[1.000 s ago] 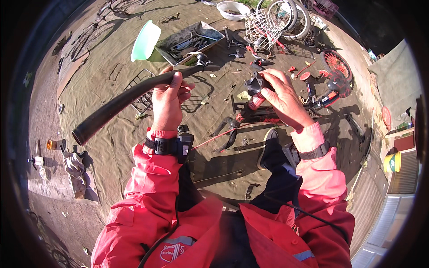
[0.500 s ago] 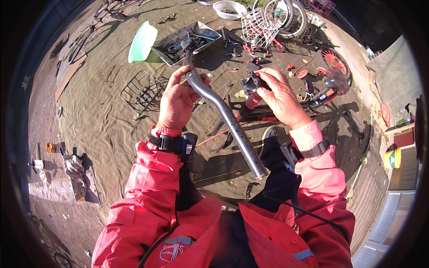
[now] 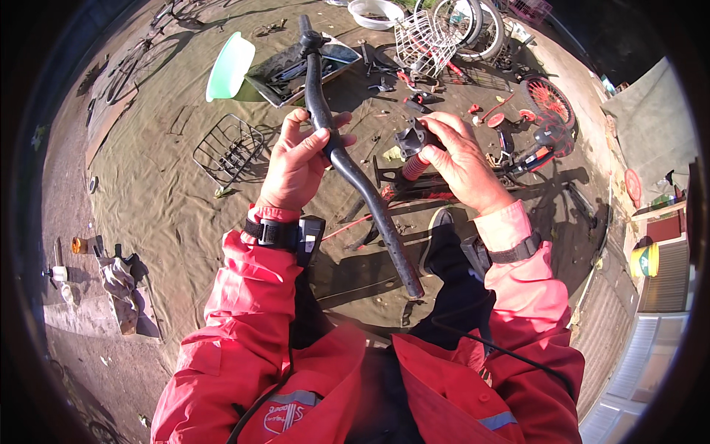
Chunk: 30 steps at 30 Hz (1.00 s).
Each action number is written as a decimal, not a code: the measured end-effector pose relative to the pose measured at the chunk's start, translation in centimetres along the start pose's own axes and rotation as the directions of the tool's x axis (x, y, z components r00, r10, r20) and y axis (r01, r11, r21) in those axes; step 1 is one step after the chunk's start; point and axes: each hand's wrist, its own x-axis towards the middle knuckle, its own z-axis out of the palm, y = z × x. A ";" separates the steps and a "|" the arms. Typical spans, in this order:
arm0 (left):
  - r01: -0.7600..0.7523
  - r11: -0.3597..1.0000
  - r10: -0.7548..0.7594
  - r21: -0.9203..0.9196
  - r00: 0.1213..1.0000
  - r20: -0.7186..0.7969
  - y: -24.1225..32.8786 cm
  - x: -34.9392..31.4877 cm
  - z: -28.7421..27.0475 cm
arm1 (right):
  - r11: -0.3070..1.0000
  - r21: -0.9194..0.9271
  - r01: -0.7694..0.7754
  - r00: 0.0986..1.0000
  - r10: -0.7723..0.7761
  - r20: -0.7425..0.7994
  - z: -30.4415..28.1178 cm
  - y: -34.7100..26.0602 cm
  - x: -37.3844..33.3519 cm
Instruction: The person assembles a bicycle brake caliper by inserting a spring and attaching a cable housing, then fits the caliper onto the bicycle handlebar. The person handles the caliper, spring, cable housing, and handlebar, using hands to align and secure components.
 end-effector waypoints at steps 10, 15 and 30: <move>0.112 0.991 -0.104 -0.077 0.989 0.103 -1.1 0.3 2.6 | 1.000 0.026 0.016 0.997 -0.014 -0.070 0.5 -0.2 0.1; 0.104 0.992 -0.103 -0.074 0.994 0.018 -2.6 0.4 3.7 | 1.000 -0.001 0.008 0.997 -0.008 -0.073 0.6 -0.1 0.1; 0.124 0.992 -0.103 0.030 0.919 -0.380 -3.7 -1.0 10.9 | 0.999 -0.029 0.018 0.991 -0.022 -0.129 1.4 0.5 0.1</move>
